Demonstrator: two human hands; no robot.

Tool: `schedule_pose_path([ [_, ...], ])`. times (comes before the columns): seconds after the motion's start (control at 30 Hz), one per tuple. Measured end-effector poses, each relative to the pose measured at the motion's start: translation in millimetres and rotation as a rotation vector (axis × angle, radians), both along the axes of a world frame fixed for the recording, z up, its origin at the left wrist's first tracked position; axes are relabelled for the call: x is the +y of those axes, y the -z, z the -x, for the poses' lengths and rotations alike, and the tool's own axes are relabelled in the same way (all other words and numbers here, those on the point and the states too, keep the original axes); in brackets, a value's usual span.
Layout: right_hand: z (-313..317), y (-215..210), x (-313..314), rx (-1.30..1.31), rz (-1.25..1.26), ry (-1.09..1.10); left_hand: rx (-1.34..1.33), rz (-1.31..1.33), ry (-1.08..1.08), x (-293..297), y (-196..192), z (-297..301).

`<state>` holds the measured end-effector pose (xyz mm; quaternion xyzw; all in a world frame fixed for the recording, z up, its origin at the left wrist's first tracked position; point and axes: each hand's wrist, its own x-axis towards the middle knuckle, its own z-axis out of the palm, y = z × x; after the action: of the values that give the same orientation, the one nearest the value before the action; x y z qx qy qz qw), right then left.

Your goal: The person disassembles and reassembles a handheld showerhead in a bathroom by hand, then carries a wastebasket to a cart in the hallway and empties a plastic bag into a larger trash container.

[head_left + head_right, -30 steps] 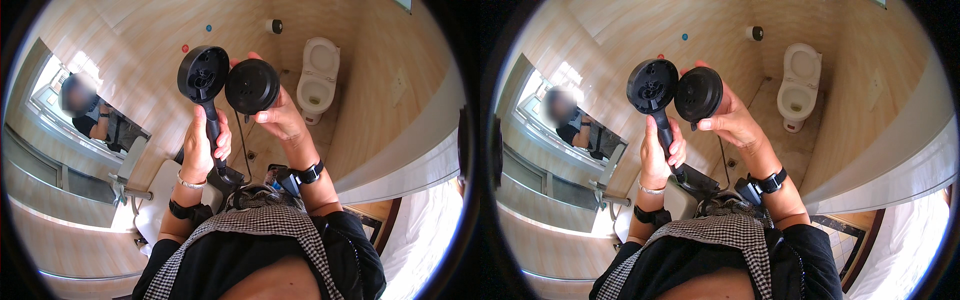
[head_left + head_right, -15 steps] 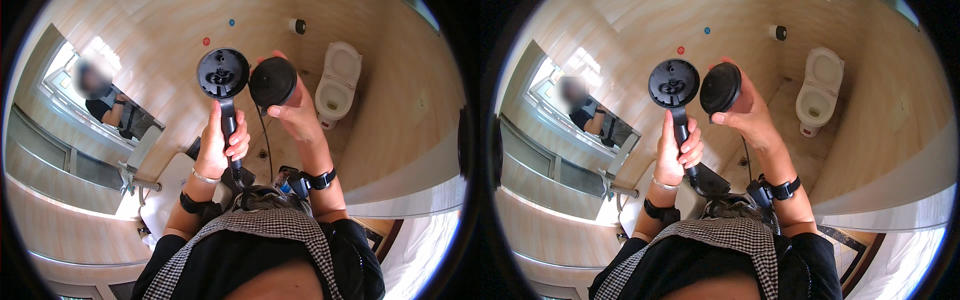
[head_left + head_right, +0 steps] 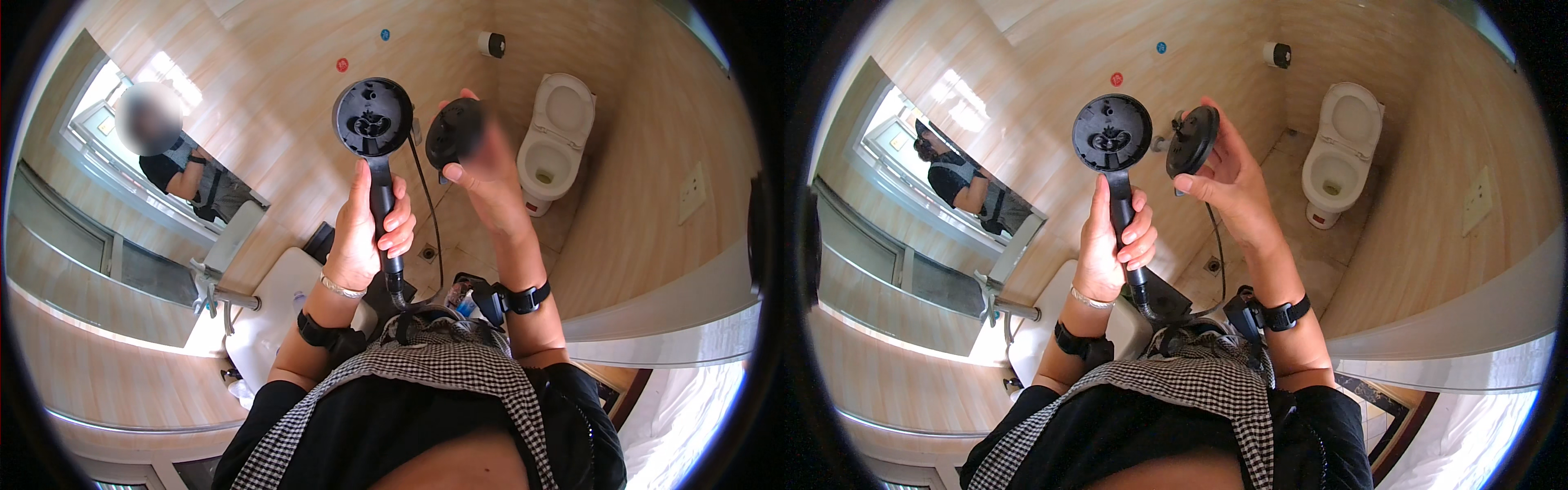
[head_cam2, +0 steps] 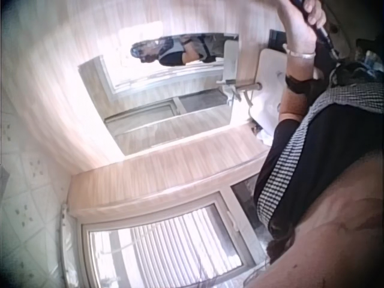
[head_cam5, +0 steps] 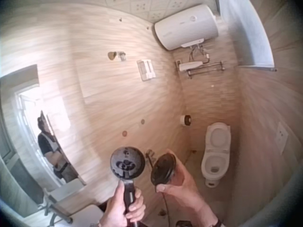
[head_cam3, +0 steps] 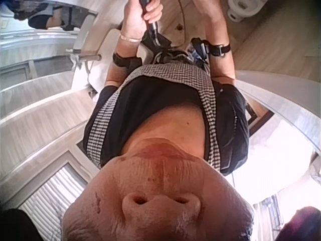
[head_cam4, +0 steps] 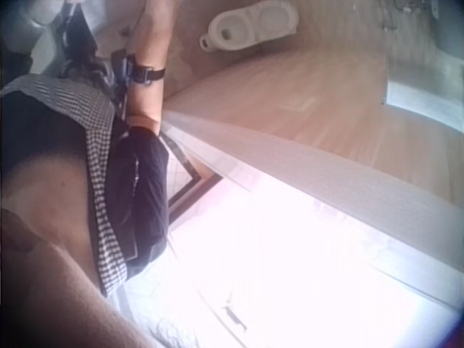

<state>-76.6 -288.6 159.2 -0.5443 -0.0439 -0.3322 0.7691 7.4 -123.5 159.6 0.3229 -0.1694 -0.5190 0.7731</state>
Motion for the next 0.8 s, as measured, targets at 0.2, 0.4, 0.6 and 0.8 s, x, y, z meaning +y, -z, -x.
schedule_pose_path([
  [0.2, -1, 1, 0, 0.017, 0.006, 0.002, 0.003, -0.02, -0.045, -2, 6, -2],
  [0.4, -4, 6, -2, 0.046, -0.009, -0.006, -0.009, -0.057, -0.07, -2, 5, -1],
  [0.6, -12, 11, 2, -0.076, -0.168, -0.169, -0.067, -0.069, -0.083, 2, 7, -4],
  [0.8, -19, 13, 3, -0.124, -0.301, -0.317, -0.167, -0.086, -0.136, 5, 9, -3],
])
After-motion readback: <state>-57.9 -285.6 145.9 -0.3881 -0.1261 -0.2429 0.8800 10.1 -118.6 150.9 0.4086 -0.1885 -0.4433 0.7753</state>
